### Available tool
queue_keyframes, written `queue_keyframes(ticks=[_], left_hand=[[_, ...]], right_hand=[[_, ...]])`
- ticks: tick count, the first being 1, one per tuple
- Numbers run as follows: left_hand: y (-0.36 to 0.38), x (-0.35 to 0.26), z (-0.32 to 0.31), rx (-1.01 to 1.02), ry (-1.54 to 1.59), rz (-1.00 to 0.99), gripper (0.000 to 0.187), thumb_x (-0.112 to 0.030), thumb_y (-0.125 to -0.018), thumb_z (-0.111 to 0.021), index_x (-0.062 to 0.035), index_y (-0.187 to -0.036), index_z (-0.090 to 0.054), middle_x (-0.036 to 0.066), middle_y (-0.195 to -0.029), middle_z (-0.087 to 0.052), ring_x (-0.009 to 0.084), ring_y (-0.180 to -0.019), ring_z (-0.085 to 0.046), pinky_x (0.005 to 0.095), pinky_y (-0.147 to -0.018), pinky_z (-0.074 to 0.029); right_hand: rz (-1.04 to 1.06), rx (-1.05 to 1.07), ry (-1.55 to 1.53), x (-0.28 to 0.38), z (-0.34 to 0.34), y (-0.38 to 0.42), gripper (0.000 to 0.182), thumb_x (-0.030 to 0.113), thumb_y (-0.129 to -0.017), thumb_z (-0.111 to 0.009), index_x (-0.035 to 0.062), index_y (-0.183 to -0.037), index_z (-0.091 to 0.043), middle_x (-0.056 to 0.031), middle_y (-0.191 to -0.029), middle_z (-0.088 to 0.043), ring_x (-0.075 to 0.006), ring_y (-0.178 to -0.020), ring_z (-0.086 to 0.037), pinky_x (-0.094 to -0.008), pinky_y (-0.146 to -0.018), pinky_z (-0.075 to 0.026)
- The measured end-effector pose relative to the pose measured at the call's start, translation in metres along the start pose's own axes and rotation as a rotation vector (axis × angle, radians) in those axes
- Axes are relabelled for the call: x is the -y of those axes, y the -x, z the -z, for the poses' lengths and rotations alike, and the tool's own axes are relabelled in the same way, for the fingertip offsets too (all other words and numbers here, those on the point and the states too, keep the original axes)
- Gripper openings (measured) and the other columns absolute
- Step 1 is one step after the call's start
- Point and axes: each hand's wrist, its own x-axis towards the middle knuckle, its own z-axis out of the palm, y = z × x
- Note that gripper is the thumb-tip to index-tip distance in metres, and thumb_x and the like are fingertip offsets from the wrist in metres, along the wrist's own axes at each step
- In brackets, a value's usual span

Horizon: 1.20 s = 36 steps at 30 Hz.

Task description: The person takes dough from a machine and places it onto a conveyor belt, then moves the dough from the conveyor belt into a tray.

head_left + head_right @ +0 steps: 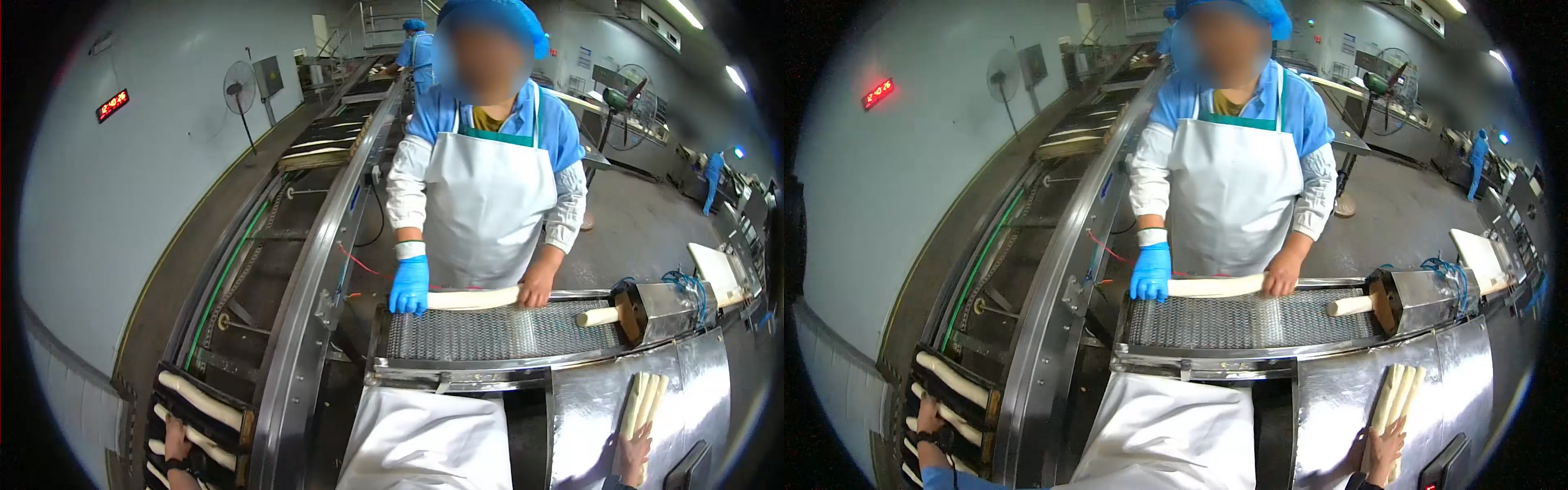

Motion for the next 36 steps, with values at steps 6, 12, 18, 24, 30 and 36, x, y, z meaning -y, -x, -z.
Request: queue_keyframes(ticks=[6,12,18,24,30,36], left_hand=[[0.015,0.007,0.012,-0.013,0.989,0.918,0.014,-0.010,-0.080,-0.064,0.0023,-0.082,-0.058,0.008,-0.061,-0.058,0.0210,-0.050,-0.052,0.0369,-0.051,-0.043],[-0.063,-0.091,0.076,-0.607,0.854,0.423,0.045,-0.007,-0.080,-0.073,0.0052,-0.123,-0.064,0.024,-0.116,-0.068,0.0352,-0.104,-0.067,0.0415,-0.093,-0.052],[-0.127,-0.290,0.191,-0.616,0.624,-0.267,0.047,-0.006,-0.077,-0.073,-0.0006,-0.122,-0.065,0.022,-0.124,-0.062,0.0408,-0.126,-0.053,0.0469,-0.110,-0.041],[-0.176,-0.361,0.184,-0.524,0.451,-0.643,0.051,-0.007,-0.079,-0.072,-0.0063,-0.130,-0.063,0.023,-0.145,-0.050,0.0423,-0.141,-0.040,0.0498,-0.117,-0.035],[-0.203,-0.357,0.154,-0.536,0.421,-0.522,0.053,0.000,-0.080,-0.063,-0.0020,-0.133,-0.062,0.025,-0.155,-0.038,0.0407,-0.148,-0.031,0.0483,-0.121,-0.031],[-0.207,-0.357,0.155,-0.530,0.530,-0.479,0.049,-0.003,-0.078,-0.067,-0.0001,-0.126,-0.065,0.026,-0.153,-0.041,0.0420,-0.146,-0.034,0.0472,-0.120,-0.032]], right_hand=[[-0.051,0.050,-0.020,0.035,0.000,-0.041,0.118,0.048,-0.068,-0.085,0.0336,-0.162,-0.018,-0.0264,-0.153,-0.037,-0.0471,-0.136,-0.043,-0.0638,-0.109,-0.037],[-0.098,0.018,-0.049,0.058,0.005,-0.043,0.119,0.046,-0.066,-0.087,0.0329,-0.162,-0.019,-0.0237,-0.143,-0.043,-0.0450,-0.131,-0.047,-0.0579,-0.105,-0.043],[0.073,0.014,-0.004,0.057,0.009,-0.006,0.118,0.039,-0.061,-0.087,0.0188,-0.160,-0.026,-0.0244,-0.136,-0.046,-0.0434,-0.127,-0.049,-0.0548,-0.104,-0.045],[0.126,-0.044,0.013,0.065,0.008,0.035,0.117,0.045,-0.061,-0.086,0.0162,-0.158,-0.027,-0.0296,-0.134,-0.046,-0.0478,-0.124,-0.049,-0.0561,-0.102,-0.045],[0.171,-0.110,0.061,0.076,0.000,0.068,0.105,0.036,-0.077,-0.080,0.0134,-0.161,-0.023,-0.0391,-0.156,-0.025,-0.0522,-0.142,-0.032,-0.0582,-0.117,-0.028],[0.533,-0.275,0.153,0.122,-0.013,0.092,0.064,0.009,-0.091,-0.047,0.0047,-0.155,-0.038,-0.0218,-0.164,-0.026,-0.0394,-0.155,-0.016,-0.0559,-0.127,-0.006]])
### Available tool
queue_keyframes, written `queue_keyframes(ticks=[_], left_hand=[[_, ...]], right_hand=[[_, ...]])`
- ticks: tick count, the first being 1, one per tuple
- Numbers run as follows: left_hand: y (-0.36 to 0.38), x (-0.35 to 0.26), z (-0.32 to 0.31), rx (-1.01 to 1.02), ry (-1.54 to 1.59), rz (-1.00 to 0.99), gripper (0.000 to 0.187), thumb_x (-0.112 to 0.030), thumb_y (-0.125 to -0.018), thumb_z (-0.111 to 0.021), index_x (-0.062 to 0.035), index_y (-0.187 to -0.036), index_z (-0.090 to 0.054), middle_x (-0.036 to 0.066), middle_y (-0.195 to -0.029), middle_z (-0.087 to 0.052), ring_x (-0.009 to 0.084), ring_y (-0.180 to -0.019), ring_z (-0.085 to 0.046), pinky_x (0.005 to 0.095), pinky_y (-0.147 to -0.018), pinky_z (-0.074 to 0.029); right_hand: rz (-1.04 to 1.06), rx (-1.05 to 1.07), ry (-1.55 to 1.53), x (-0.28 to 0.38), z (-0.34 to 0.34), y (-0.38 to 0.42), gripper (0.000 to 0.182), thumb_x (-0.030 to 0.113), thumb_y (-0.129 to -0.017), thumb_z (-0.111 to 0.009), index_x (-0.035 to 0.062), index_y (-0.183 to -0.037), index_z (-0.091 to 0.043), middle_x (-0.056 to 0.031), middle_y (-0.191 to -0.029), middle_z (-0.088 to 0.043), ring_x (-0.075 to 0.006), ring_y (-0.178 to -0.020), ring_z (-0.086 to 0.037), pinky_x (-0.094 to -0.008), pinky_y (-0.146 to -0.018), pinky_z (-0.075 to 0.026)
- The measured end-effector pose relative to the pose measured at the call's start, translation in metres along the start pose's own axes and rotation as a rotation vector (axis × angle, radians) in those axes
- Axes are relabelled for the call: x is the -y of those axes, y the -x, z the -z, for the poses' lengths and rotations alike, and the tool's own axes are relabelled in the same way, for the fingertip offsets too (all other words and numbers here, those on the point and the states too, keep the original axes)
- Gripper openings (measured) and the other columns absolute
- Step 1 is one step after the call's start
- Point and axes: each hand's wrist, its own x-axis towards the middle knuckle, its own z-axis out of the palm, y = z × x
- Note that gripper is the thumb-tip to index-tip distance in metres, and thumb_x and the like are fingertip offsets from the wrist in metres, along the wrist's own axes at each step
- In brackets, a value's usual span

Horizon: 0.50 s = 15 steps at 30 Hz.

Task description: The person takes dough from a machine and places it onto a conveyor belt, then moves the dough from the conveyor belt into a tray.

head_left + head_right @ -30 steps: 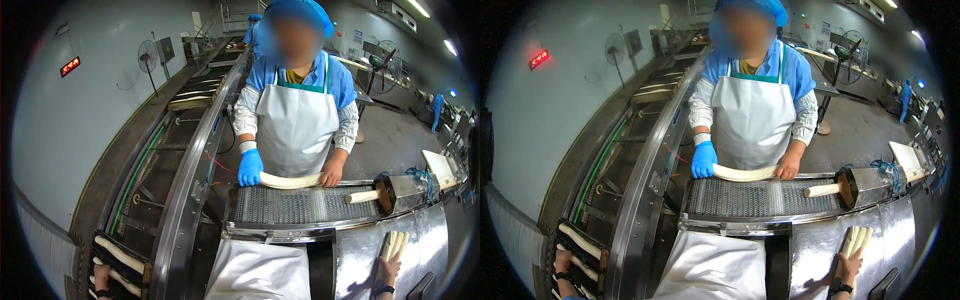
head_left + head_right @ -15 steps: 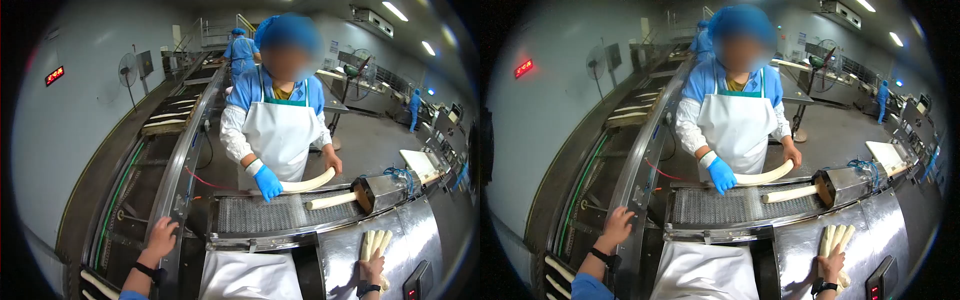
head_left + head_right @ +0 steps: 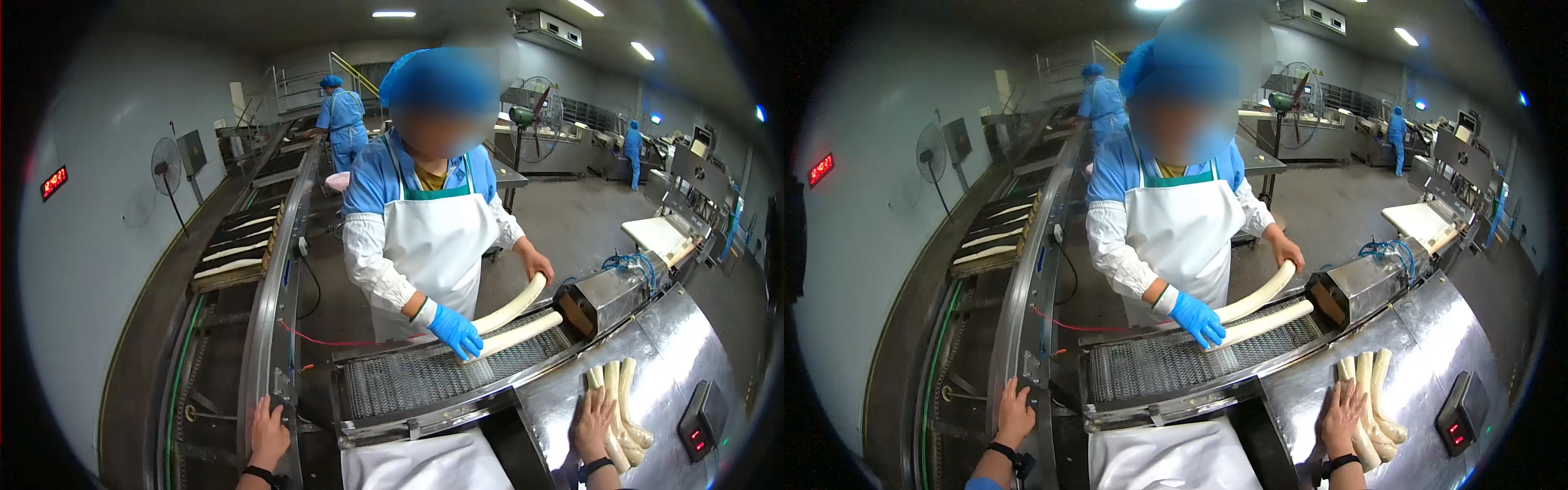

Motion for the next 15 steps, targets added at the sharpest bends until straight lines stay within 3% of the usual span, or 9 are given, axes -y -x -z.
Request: queue_keyframes(ticks=[2,6,8,9,15], left_hand=[[-0.001,0.001,0.000,0.002,-0.011,-0.001,0.048,-0.004,-0.078,-0.067,0.0000,-0.125,-0.065,0.026,-0.153,-0.041,0.0417,-0.146,-0.035,0.0475,-0.120,-0.033],[-0.004,0.000,0.001,0.012,0.036,0.069,0.047,-0.007,-0.079,-0.067,0.0011,-0.125,-0.064,0.025,-0.153,-0.042,0.0409,-0.146,-0.035,0.0478,-0.119,-0.033],[-0.004,-0.003,0.000,-0.012,0.048,0.095,0.047,-0.007,-0.078,-0.067,0.0018,-0.125,-0.064,0.025,-0.153,-0.042,0.0411,-0.145,-0.035,0.0476,-0.119,-0.033],[-0.005,-0.005,-0.001,-0.020,0.058,0.102,0.047,-0.007,-0.078,-0.067,0.0018,-0.125,-0.064,0.025,-0.153,-0.042,0.0411,-0.145,-0.035,0.0476,-0.119,-0.033],[-0.006,-0.002,0.000,-0.025,0.048,0.074,0.047,-0.007,-0.077,-0.067,0.0020,-0.123,-0.064,0.025,-0.152,-0.042,0.0410,-0.144,-0.037,0.0474,-0.119,-0.034]], right_hand=[[0.095,-0.095,-0.065,0.006,-0.020,-0.011,0.059,0.010,-0.093,-0.047,0.0037,-0.152,-0.041,-0.0245,-0.162,-0.030,-0.0404,-0.154,-0.020,-0.0566,-0.126,-0.012],[0.197,-0.093,-0.235,0.021,-0.041,-0.026,0.054,0.013,-0.096,-0.047,-0.0011,-0.148,-0.043,-0.0276,-0.159,-0.033,-0.0420,-0.150,-0.027,-0.0540,-0.124,-0.019],[0.008,-0.058,-0.361,0.030,-0.039,-0.030,0.054,0.016,-0.098,-0.049,-0.0062,-0.147,-0.041,-0.0300,-0.157,-0.034,-0.0437,-0.147,-0.031,-0.0506,-0.123,-0.024],[-0.003,-0.047,-0.329,0.031,-0.039,-0.035,0.058,0.020,-0.098,-0.050,-0.0095,-0.147,-0.039,-0.0305,-0.157,-0.034,-0.0443,-0.147,-0.031,-0.0474,-0.123,-0.023],[-0.080,-0.054,-0.289,0.024,-0.051,-0.054,0.065,0.029,-0.099,-0.048,-0.0136,-0.147,-0.037,-0.0311,-0.157,-0.034,-0.0441,-0.147,-0.031,-0.0484,-0.123,-0.022]])
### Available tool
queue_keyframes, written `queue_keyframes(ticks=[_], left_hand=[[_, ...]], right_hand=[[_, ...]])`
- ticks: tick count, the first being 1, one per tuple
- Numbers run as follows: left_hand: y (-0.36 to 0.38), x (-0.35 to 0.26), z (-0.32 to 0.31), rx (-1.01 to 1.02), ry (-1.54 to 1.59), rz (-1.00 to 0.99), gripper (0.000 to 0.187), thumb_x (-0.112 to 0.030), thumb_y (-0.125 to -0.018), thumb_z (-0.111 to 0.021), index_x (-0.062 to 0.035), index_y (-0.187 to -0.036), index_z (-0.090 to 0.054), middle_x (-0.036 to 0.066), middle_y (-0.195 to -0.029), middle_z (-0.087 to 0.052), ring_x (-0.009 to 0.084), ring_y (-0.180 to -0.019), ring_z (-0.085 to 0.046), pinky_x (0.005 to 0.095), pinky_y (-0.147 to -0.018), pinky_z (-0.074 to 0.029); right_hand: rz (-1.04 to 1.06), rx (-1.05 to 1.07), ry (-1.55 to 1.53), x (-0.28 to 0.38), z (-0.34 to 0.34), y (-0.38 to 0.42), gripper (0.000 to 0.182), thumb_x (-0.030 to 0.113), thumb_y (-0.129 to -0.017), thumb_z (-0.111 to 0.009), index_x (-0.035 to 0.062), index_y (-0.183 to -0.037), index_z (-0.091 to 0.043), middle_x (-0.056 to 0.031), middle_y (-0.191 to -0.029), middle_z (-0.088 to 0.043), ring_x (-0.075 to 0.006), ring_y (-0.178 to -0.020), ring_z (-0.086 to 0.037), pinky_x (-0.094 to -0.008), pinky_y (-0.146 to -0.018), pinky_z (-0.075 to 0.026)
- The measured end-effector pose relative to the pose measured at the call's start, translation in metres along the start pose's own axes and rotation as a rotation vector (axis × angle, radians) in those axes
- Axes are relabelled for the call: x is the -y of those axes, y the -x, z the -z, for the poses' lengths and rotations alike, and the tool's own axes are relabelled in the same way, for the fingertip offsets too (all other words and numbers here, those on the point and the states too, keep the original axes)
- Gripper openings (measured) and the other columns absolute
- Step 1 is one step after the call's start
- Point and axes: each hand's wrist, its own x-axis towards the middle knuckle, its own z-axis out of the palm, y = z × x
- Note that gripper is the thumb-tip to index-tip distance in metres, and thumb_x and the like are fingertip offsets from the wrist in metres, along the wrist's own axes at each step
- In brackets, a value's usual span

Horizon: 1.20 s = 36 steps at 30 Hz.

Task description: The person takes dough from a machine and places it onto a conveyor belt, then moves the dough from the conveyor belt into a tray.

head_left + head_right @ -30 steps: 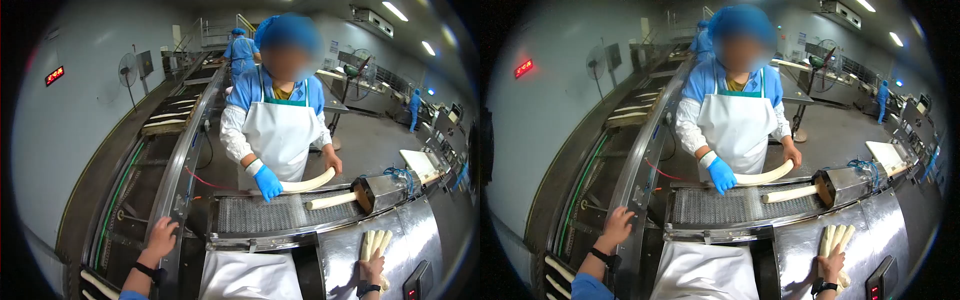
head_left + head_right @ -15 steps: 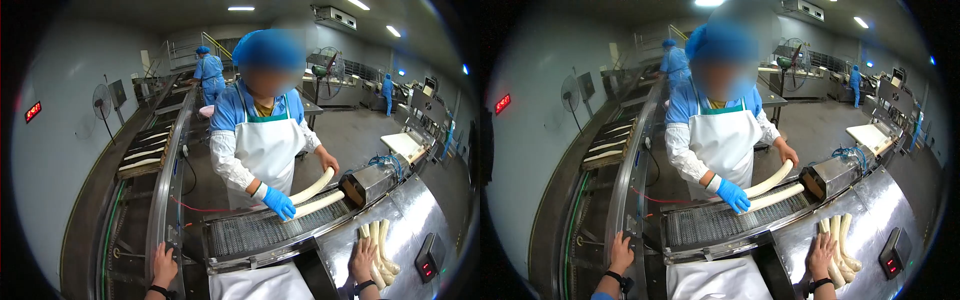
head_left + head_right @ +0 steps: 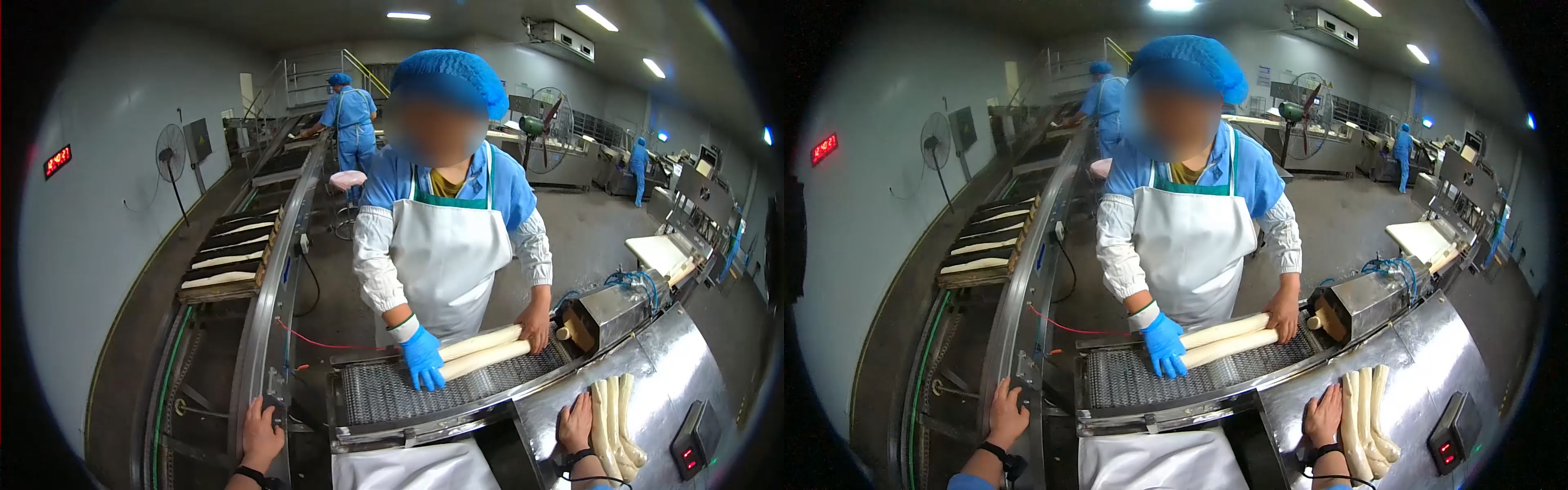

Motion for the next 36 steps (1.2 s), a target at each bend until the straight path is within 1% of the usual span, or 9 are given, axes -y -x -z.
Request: queue_keyframes(ticks=[4,7,13,17,23,29,31,35,36], left_hand=[[-0.001,0.000,0.000,-0.004,-0.009,0.026,0.044,-0.006,-0.077,-0.066,0.0013,-0.121,-0.064,0.025,-0.151,-0.043,0.0407,-0.143,-0.037,0.0478,-0.118,-0.036],[0.000,-0.003,0.001,0.013,0.012,0.093,0.043,-0.005,-0.078,-0.066,0.0009,-0.120,-0.064,0.024,-0.152,-0.041,0.0395,-0.144,-0.036,0.0472,-0.119,-0.034],[-0.001,0.003,-0.009,-0.028,0.020,0.062,0.046,-0.003,-0.076,-0.066,0.0028,-0.121,-0.064,0.022,-0.151,-0.042,0.0388,-0.145,-0.035,0.0466,-0.121,-0.032],[0.002,-0.005,-0.013,-0.054,0.038,0.048,0.045,-0.001,-0.075,-0.065,0.0026,-0.120,-0.064,0.022,-0.152,-0.042,0.0387,-0.145,-0.035,0.0466,-0.120,-0.032],[0.006,-0.015,-0.027,-0.071,0.001,0.039,0.046,-0.002,-0.075,-0.065,0.0020,-0.120,-0.064,0.020,-0.153,-0.041,0.0370,-0.146,-0.035,0.0457,-0.120,-0.033],[0.010,-0.038,-0.040,-0.088,0.000,0.019,0.047,-0.002,-0.073,-0.065,0.0029,-0.120,-0.064,0.020,-0.153,-0.041,0.0374,-0.145,-0.036,0.0454,-0.119,-0.034],[0.010,-0.046,-0.040,-0.087,0.013,0.013,0.047,-0.001,-0.073,-0.064,0.0035,-0.120,-0.064,0.021,-0.153,-0.041,0.0379,-0.145,-0.037,0.0457,-0.119,-0.035],[0.010,-0.043,-0.042,-0.090,0.007,0.004,0.047,-0.001,-0.072,-0.064,0.0037,-0.119,-0.065,0.021,-0.152,-0.042,0.0386,-0.144,-0.037,0.0460,-0.119,-0.035],[0.010,-0.042,-0.042,-0.087,0.002,0.004,0.047,-0.001,-0.072,-0.064,0.0038,-0.119,-0.065,0.022,-0.152,-0.042,0.0389,-0.144,-0.037,0.0461,-0.119,-0.035]], right_hand=[[-0.108,-0.053,0.079,0.003,-0.012,-0.012,0.066,0.030,-0.099,-0.047,-0.0148,-0.147,-0.037,-0.0327,-0.156,-0.035,-0.0438,-0.146,-0.032,-0.0486,-0.122,-0.023],[-0.279,-0.014,0.075,0.018,-0.007,-0.027,0.072,0.036,-0.098,-0.048,-0.0143,-0.148,-0.035,-0.0318,-0.157,-0.035,-0.0426,-0.148,-0.031,-0.0484,-0.123,-0.021],[-0.289,-0.011,0.120,0.016,-0.023,-0.032,0.076,0.041,-0.098,-0.047,-0.0121,-0.150,-0.034,-0.0312,-0.158,-0.034,-0.0424,-0.149,-0.029,-0.0484,-0.124,-0.020],[-0.255,0.060,0.106,0.022,-0.013,-0.034,0.078,0.044,-0.100,-0.045,-0.0136,-0.151,-0.031,-0.0317,-0.159,-0.032,-0.0419,-0.151,-0.025,-0.0486,-0.125,-0.017],[-0.146,0.037,0.073,0.012,-0.028,-0.049,0.075,0.042,-0.101,-0.047,-0.0140,-0.149,-0.034,-0.0322,-0.157,-0.035,-0.0431,-0.150,-0.028,-0.0487,-0.124,-0.018],[-0.057,-0.030,0.026,-0.004,-0.057,-0.073,0.072,0.040,-0.101,-0.050,-0.0134,-0.147,-0.038,-0.0327,-0.153,-0.039,-0.0444,-0.146,-0.032,-0.0498,-0.123,-0.021],[-0.005,-0.059,-0.065,0.006,-0.052,-0.080,0.066,0.037,-0.101,-0.051,-0.0129,-0.144,-0.040,-0.0328,-0.151,-0.041,-0.0452,-0.145,-0.033,-0.0506,-0.122,-0.022],[0.012,-0.072,-0.016,0.024,-0.056,-0.090,0.063,0.033,-0.101,-0.051,-0.0121,-0.143,-0.041,-0.0324,-0.150,-0.041,-0.0452,-0.144,-0.033,-0.0513,-0.122,-0.023],[0.086,-0.125,0.041,0.028,-0.057,-0.092,0.062,0.033,-0.101,-0.051,-0.0111,-0.144,-0.041,-0.0314,-0.150,-0.041,-0.0446,-0.145,-0.033,-0.0520,-0.122,-0.022]])
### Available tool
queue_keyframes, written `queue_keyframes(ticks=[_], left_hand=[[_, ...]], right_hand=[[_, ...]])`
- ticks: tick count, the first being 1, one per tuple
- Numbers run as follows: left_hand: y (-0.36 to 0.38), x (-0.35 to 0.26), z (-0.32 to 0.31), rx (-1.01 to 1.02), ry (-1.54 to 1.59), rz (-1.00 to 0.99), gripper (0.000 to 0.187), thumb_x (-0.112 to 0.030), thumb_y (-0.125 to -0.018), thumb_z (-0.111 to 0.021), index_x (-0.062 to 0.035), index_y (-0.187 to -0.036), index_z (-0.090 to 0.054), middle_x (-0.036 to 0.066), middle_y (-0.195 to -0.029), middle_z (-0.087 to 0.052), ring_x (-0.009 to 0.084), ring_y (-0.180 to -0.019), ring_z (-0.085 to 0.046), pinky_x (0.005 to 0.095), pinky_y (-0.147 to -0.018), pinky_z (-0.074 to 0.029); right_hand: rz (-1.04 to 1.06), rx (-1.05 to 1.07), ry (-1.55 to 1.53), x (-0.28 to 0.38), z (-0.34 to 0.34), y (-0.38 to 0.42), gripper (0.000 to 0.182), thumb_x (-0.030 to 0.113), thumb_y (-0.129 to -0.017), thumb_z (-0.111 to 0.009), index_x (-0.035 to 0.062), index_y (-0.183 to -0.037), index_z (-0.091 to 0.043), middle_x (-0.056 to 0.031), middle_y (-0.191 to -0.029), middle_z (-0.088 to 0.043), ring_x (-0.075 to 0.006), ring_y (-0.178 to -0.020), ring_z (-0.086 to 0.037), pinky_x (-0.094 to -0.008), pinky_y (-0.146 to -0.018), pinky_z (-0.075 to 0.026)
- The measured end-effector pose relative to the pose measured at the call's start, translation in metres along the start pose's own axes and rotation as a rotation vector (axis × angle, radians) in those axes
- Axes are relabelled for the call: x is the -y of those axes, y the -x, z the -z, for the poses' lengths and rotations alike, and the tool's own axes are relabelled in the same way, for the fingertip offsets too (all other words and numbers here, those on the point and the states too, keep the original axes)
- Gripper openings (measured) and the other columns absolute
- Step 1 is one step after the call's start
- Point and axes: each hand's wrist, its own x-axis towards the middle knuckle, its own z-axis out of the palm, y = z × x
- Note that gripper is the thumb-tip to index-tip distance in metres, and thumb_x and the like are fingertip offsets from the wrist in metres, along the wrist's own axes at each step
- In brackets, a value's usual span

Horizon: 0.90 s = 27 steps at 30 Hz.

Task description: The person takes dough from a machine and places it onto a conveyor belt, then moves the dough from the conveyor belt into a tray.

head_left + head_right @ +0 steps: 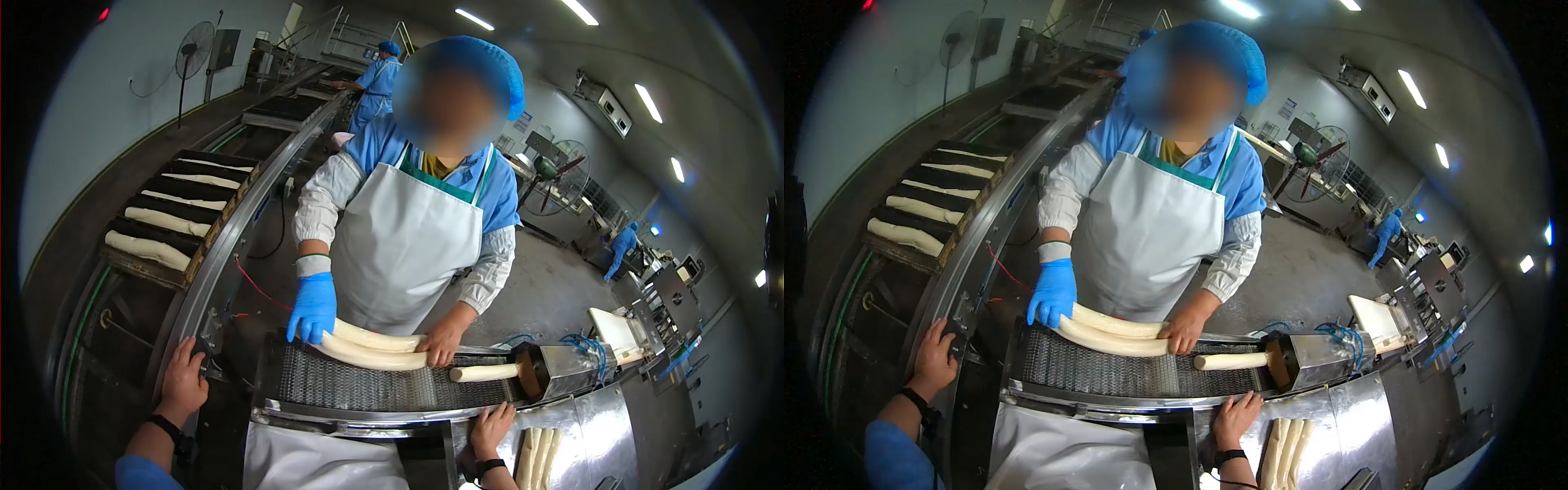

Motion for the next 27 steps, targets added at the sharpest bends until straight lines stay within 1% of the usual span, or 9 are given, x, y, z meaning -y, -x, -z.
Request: queue_keyframes(ticks=[2,4,12,17,18,21,22,23,27], left_hand=[[-0.001,0.004,0.000,0.003,-0.005,-0.001,0.047,-0.001,-0.072,-0.064,0.0040,-0.119,-0.064,0.022,-0.152,-0.042,0.0393,-0.144,-0.037,0.0462,-0.118,-0.035],[-0.002,0.007,0.000,0.017,-0.001,0.018,0.048,-0.001,-0.072,-0.065,0.0040,-0.119,-0.064,0.022,-0.152,-0.042,0.0399,-0.144,-0.037,0.0467,-0.118,-0.035],[-0.009,0.024,0.011,0.022,0.024,0.013,0.047,-0.001,-0.072,-0.065,0.0040,-0.119,-0.064,0.024,-0.152,-0.041,0.0405,-0.145,-0.035,0.0478,-0.118,-0.034],[-0.016,0.042,0.026,0.021,0.021,0.013,0.046,-0.001,-0.072,-0.066,0.0045,-0.118,-0.065,0.024,-0.150,-0.043,0.0409,-0.144,-0.037,0.0478,-0.119,-0.035],[-0.019,0.046,0.027,0.022,0.019,0.011,0.046,-0.001,-0.072,-0.066,0.0045,-0.118,-0.065,0.024,-0.150,-0.043,0.0409,-0.144,-0.037,0.0478,-0.119,-0.035],[-0.018,0.056,0.032,0.034,0.012,0.021,0.045,-0.001,-0.073,-0.065,0.0048,-0.117,-0.066,0.024,-0.150,-0.043,0.0404,-0.144,-0.038,0.0475,-0.119,-0.035],[-0.020,0.057,0.037,0.038,0.018,0.015,0.044,-0.001,-0.073,-0.064,0.0051,-0.117,-0.066,0.025,-0.150,-0.043,0.0400,-0.144,-0.038,0.0472,-0.119,-0.035],[-0.022,0.059,0.041,0.040,0.025,0.008,0.044,-0.001,-0.074,-0.064,0.0055,-0.118,-0.065,0.025,-0.150,-0.043,0.0397,-0.144,-0.038,0.0470,-0.119,-0.035],[-0.022,0.068,0.044,0.043,0.017,0.027,0.043,-0.001,-0.075,-0.064,0.0043,-0.118,-0.066,0.024,-0.152,-0.042,0.0385,-0.145,-0.036,0.0464,-0.119,-0.034]], right_hand=[[0.075,-0.053,0.055,0.010,-0.003,-0.005,0.062,0.032,-0.101,-0.050,-0.0101,-0.145,-0.041,-0.0305,-0.151,-0.041,-0.0440,-0.145,-0.033,-0.0527,-0.122,-0.022],[0.129,0.100,-0.023,0.023,-0.008,-0.010,0.063,0.031,-0.099,-0.050,-0.0081,-0.147,-0.040,-0.0284,-0.153,-0.041,-0.0425,-0.146,-0.033,-0.0535,-0.123,-0.019],[0.146,0.116,-0.056,0.065,-0.006,-0.012,0.069,0.021,-0.092,-0.053,-0.0046,-0.153,-0.033,-0.0276,-0.158,-0.034,-0.0415,-0.148,-0.030,-0.0578,-0.123,-0.016],[0.443,0.207,-0.015,0.117,0.006,-0.018,0.076,0.007,-0.084,-0.054,0.0037,-0.156,-0.031,-0.0280,-0.159,-0.031,-0.0454,-0.149,-0.027,-0.0637,-0.120,-0.018],[0.462,0.212,-0.051,0.136,0.015,-0.016,0.078,0.000,-0.081,-0.052,0.0048,-0.156,-0.031,-0.0258,-0.159,-0.032,-0.0458,-0.149,-0.027,-0.0647,-0.118,-0.022],[0.537,0.203,-0.063,0.178,0.011,-0.012,0.077,0.002,-0.083,-0.054,0.0047,-0.156,-0.030,-0.0242,-0.160,-0.031,-0.0452,-0.149,-0.026,-0.0654,-0.118,-0.023],[0.578,0.100,-0.088,0.193,0.004,-0.009,0.067,0.006,-0.085,-0.058,0.0048,-0.150,-0.039,-0.0214,-0.151,-0.043,-0.0424,-0.145,-0.035,-0.0658,-0.116,-0.026],[0.582,0.102,-0.089,0.206,0.004,-0.005,0.067,0.006,-0.085,-0.058,0.0048,-0.150,-0.039,-0.0214,-0.151,-0.043,-0.0424,-0.145,-0.035,-0.0658,-0.116,-0.026],[0.645,0.091,0.015,0.246,0.011,0.006,0.046,0.009,-0.086,-0.061,0.0075,-0.130,-0.051,-0.0152,-0.127,-0.055,-0.0351,-0.129,-0.050,-0.0642,-0.113,-0.030]])
